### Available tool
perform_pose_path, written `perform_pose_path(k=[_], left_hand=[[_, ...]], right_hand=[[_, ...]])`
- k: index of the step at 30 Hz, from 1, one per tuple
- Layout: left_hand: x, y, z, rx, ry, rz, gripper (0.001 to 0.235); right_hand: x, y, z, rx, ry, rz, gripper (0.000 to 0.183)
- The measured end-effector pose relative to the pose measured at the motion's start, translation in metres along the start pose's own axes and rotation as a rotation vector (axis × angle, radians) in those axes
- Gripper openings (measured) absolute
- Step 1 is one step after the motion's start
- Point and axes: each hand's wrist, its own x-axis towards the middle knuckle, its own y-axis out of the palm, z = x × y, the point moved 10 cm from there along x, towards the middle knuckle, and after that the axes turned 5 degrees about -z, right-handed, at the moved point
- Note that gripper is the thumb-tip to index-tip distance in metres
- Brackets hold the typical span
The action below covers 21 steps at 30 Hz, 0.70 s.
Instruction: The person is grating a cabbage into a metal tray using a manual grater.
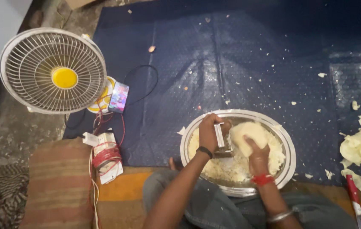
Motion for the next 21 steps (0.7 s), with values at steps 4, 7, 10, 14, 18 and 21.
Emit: perform_pose_path(k=[4,7,10,14,18,21], left_hand=[[0.007,0.003,0.001,0.003,-0.023,-0.023,0.025],[-0.003,0.000,0.010,-0.005,-0.062,-0.004,0.023],[0.002,0.002,0.003,-0.028,-0.038,-0.001,0.023],[0.002,0.002,0.002,-0.007,-0.049,0.001,0.029],[-0.002,0.006,0.014,-0.143,-0.057,0.002,0.026],[0.000,0.005,0.003,0.057,0.036,0.025,0.026]], right_hand=[[-0.016,0.008,0.014,0.175,0.109,0.092,0.046],[-0.024,-0.004,0.012,0.128,0.177,0.034,0.049],[-0.007,-0.005,-0.001,-0.088,0.042,-0.142,0.041],[0.001,0.000,-0.010,0.134,0.099,0.015,0.043],[0.001,-0.025,-0.033,0.132,0.141,0.031,0.038],[0.010,-0.026,-0.046,0.052,0.151,-0.053,0.036]])
